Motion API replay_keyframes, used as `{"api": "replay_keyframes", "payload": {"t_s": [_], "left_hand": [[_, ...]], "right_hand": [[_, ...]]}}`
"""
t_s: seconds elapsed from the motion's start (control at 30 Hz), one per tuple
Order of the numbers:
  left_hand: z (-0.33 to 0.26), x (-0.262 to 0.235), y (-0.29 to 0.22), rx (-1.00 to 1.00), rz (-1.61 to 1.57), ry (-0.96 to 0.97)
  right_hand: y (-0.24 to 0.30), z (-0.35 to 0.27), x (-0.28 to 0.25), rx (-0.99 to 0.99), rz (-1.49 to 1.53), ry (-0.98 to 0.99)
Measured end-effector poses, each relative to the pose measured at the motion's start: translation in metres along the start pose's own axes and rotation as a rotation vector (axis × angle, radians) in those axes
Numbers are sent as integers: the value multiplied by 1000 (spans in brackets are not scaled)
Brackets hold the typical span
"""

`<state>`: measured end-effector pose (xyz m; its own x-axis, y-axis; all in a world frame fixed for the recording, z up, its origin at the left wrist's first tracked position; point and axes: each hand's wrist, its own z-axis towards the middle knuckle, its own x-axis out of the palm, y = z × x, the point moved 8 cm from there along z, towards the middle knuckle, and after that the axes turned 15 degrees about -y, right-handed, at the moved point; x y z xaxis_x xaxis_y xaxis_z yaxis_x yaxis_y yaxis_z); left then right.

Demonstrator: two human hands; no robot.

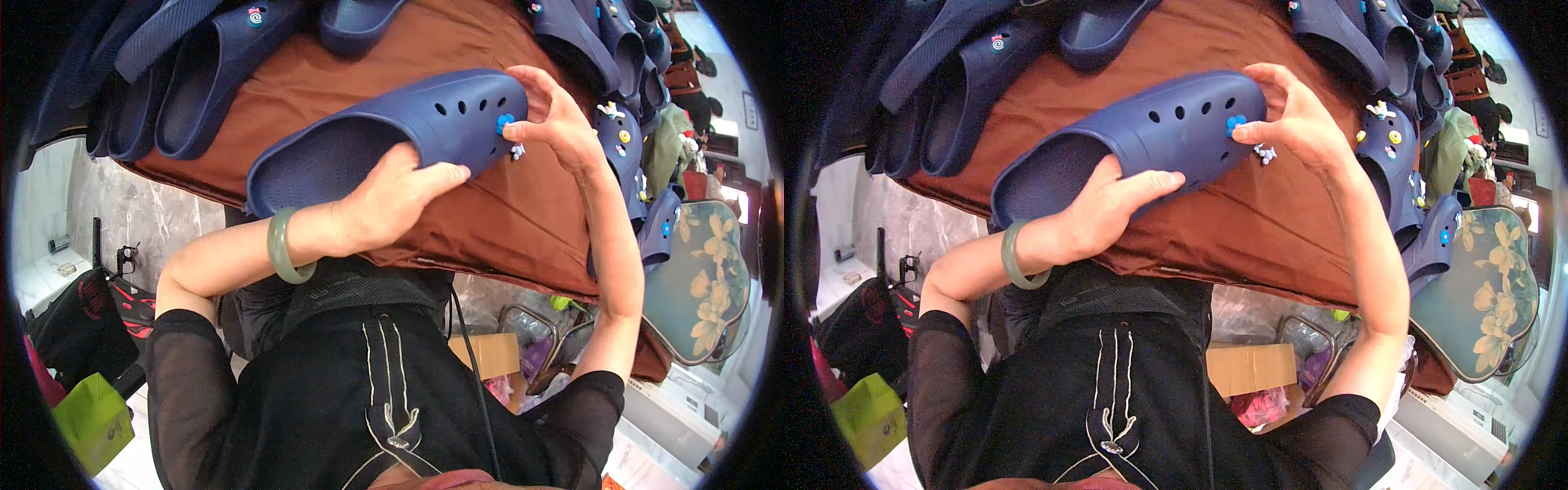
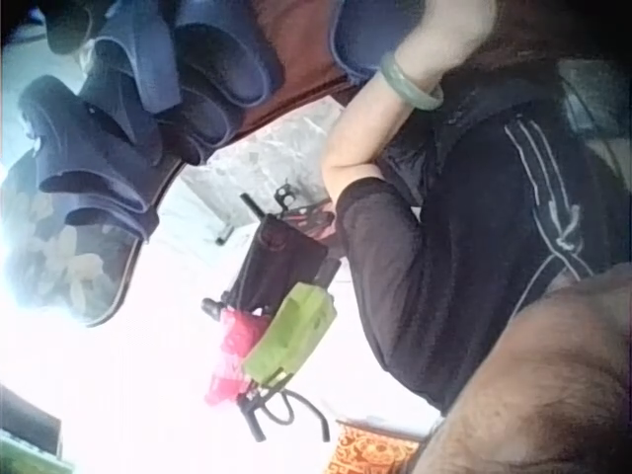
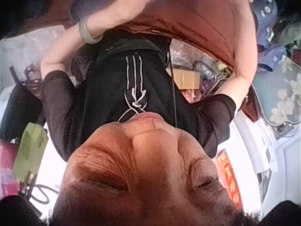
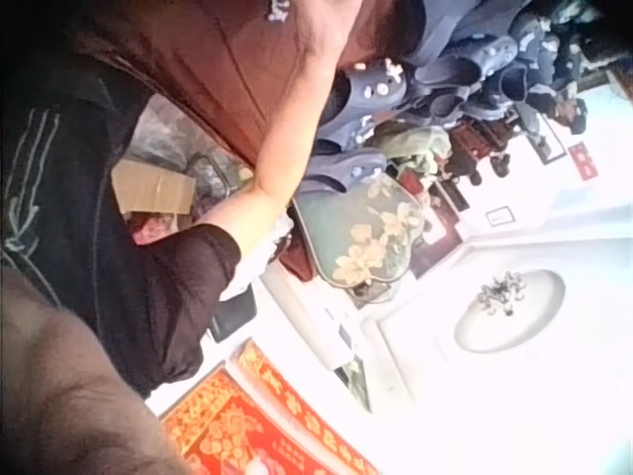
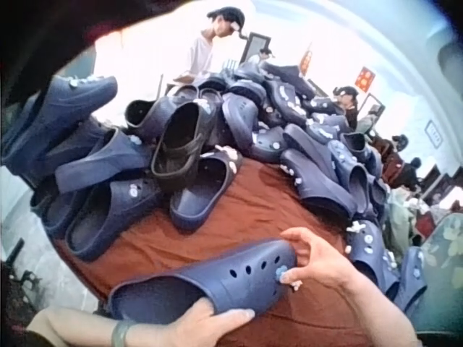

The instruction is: Attaching decorative charms and pins to the holes of foam clog shoes.

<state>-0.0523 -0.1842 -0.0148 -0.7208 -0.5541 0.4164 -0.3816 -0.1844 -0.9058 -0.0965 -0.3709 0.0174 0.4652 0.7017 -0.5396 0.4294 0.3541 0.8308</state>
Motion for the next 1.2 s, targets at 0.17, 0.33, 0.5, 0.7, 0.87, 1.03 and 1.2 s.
{"api": "replay_keyframes", "payload": {"t_s": [0.17, 0.33, 0.5, 0.7, 0.87, 1.03, 1.2], "left_hand": [[-3, 3, 0, 59, 32, -35], [16, -7, 7, -104, -86, -30], [21, -11, 10, -194, -217, -46], [21, -9, 9, -182, -192, -57], [23, -11, 6, -206, -216, -61], [23, -6, 0, -207, -234, -18], [21, -11, 10, -308, -285, -65]], "right_hand": [[-6, -7, 15, -100, 90, -16], [-19, -2, 23, 9, 236, 69], [-31, -1, 22, 72, 390, 188], [-35, -2, 19, 182, 320, 205], [-25, 6, 5, -25, 145, 24], [-85, -5, -41, -112, -215, -169], [-101, -32, -28, -76, -289, -221]]}}
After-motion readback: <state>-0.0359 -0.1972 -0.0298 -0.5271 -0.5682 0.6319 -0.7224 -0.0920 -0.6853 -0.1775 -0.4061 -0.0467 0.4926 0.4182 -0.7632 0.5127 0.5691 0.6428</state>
